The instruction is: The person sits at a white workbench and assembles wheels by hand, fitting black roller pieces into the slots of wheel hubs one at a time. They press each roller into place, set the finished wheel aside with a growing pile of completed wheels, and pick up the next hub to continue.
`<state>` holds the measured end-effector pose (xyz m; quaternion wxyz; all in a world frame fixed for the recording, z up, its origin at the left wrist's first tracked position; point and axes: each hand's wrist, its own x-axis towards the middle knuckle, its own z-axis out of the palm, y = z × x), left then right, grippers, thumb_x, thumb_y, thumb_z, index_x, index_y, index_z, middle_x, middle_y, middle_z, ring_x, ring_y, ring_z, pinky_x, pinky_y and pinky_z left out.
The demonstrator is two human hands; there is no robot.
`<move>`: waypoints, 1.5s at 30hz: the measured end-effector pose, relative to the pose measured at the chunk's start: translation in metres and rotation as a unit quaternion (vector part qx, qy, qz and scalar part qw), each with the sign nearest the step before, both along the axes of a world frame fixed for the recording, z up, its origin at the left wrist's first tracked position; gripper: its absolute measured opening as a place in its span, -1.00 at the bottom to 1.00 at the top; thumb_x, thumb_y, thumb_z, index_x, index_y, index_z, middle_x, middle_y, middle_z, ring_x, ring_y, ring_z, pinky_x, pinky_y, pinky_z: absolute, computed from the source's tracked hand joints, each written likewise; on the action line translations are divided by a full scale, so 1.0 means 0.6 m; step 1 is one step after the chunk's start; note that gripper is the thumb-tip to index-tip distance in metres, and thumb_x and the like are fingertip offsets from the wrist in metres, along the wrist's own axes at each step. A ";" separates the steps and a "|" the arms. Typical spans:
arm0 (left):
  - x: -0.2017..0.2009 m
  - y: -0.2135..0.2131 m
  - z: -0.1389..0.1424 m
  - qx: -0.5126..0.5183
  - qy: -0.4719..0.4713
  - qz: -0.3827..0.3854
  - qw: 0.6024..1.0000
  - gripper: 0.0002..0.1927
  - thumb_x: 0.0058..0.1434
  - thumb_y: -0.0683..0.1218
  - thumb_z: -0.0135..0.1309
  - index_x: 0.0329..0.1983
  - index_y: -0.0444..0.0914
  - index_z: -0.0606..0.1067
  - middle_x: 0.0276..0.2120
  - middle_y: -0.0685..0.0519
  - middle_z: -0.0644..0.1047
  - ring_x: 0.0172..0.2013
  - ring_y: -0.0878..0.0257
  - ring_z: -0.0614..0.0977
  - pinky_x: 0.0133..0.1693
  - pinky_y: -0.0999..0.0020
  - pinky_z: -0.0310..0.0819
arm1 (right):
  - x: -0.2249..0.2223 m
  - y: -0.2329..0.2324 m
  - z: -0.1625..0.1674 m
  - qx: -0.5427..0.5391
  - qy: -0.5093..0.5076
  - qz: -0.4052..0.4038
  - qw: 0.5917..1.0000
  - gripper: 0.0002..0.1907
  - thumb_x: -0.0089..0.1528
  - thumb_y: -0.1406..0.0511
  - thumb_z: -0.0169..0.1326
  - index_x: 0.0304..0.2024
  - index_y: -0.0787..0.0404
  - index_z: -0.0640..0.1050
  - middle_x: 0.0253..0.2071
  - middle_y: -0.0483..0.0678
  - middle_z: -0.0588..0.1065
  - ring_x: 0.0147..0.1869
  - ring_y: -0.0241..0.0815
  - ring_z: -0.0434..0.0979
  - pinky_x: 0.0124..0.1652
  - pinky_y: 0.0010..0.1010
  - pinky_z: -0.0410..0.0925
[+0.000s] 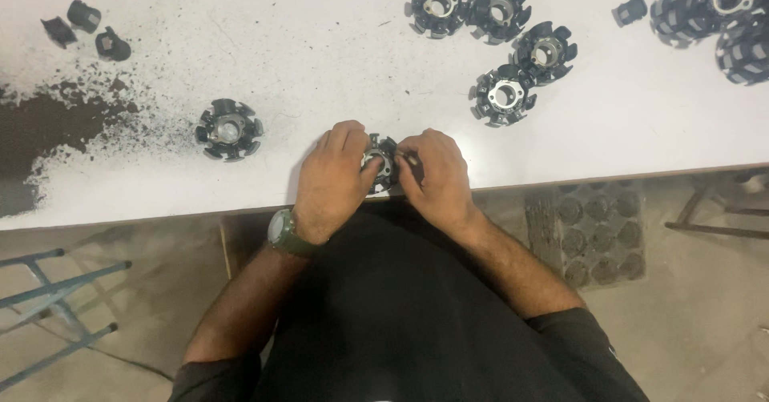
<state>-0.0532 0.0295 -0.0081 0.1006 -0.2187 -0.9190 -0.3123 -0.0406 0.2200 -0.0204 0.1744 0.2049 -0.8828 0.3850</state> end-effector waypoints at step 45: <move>0.023 -0.018 -0.009 0.054 -0.044 0.000 0.998 -0.80 0.23 -0.22 0.15 -0.07 -0.29 0.52 -0.07 -0.02 0.56 -0.17 -0.02 0.65 -0.18 0.14 0.57 | 0.010 0.001 -0.012 0.026 0.038 0.073 0.996 -0.70 0.15 0.47 0.29 -0.10 0.25 0.52 -0.15 0.00 0.50 0.12 0.05 0.52 0.29 0.11 0.30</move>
